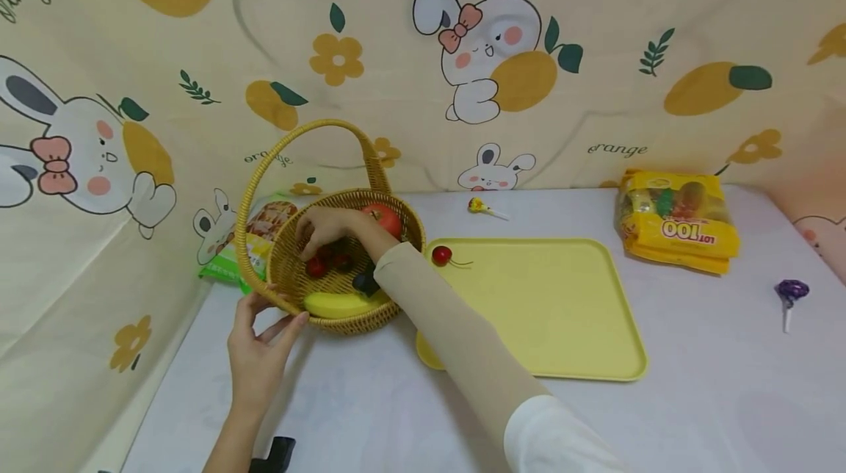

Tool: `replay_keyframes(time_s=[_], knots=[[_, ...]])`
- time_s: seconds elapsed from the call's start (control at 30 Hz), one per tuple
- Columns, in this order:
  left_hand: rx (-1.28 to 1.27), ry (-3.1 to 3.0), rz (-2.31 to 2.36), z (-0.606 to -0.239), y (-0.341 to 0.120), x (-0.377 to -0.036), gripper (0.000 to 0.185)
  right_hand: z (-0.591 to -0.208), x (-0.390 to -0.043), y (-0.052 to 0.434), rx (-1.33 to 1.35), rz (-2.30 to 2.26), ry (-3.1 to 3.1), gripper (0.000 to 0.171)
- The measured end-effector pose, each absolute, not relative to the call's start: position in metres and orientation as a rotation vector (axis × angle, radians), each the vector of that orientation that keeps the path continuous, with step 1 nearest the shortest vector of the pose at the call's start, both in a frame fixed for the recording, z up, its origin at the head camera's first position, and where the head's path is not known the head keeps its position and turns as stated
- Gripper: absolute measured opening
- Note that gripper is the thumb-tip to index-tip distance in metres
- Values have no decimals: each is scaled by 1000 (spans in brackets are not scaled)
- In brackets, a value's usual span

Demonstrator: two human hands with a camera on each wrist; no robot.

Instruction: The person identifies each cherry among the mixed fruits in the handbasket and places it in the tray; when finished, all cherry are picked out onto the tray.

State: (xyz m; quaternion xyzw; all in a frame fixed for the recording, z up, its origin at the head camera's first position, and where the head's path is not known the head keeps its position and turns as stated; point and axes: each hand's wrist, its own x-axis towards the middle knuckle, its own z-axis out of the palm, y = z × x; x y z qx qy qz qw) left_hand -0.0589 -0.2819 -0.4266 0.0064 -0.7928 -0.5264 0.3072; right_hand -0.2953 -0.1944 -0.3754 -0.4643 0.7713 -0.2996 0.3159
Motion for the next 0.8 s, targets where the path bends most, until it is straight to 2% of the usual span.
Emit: replay_keyframes(time_s=[0.5, 0.63, 0.8], knots=[[14, -2088, -1420, -426, -280, -60, 62, -375, -295, -189, -1159, -751, 2080, 35], [24, -2084, -1429, -426, -281, -60, 62, -373, -295, -189, -1124, -883, 2089, 33], [11, -2090, -1397, -426, -282, -58, 63, -361, -300, -178, -1222, -1110, 2041, 24]])
